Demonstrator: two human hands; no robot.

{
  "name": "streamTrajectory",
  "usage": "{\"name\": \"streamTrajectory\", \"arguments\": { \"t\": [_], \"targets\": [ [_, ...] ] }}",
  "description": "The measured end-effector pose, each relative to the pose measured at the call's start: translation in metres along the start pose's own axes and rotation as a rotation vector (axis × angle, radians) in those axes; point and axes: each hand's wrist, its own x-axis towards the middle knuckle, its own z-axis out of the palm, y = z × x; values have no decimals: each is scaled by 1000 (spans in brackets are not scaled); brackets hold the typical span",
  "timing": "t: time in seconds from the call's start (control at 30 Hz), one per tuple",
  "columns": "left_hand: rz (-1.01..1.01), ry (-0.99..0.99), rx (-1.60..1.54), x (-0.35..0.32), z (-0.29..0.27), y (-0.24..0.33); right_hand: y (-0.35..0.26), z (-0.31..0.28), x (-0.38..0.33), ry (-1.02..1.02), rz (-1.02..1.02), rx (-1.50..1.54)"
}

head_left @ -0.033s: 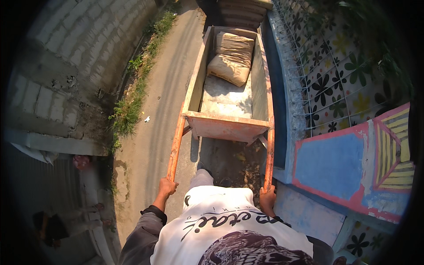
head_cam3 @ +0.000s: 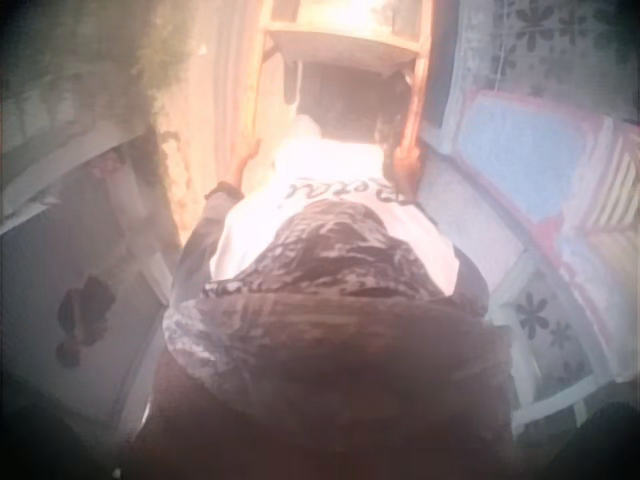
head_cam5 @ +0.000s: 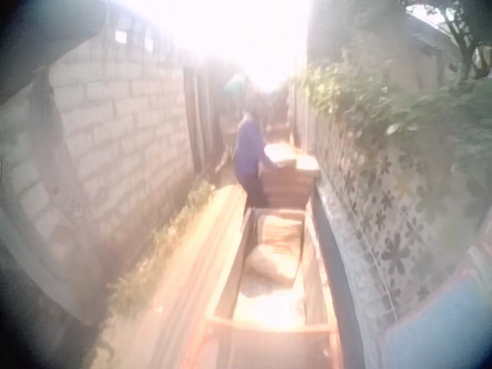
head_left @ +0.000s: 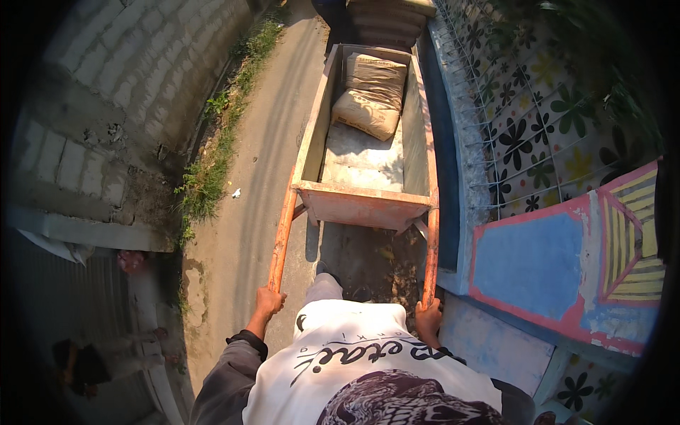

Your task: The person pushes an empty wheelbarrow from a cluttered indoor area onto a narrow outdoor alley. Another person loads several heavy sacks into the wheelbarrow while the camera wearer holds it steady. The camera wearer then continues pushing the loaded wheelbarrow along the alley.

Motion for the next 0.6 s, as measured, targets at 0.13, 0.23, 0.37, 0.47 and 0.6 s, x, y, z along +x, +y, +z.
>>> {"name": "streamTrajectory", "arguments": {
  "t": [0.13, 0.23, 0.37, 0.47, 0.6],
  "targets": [
    [119, 207, 21, -7, 19, -18, 6, 8, -1, 11, -68, 16],
    [240, 279, 116, -10, 24, -12, -2, -4, -2, -29, 3, 6],
    [252, 327, 224, -26, 20, 4, 5, 2, -4, -30, -16, -4],
    [280, 356, 209, -22, 16, 1, 4, 11, -9, -14, -18, 8],
    [254, 345, 223, -12, 12, -2, -5, 22, -14, 42, 0, 3]
  ]
}}
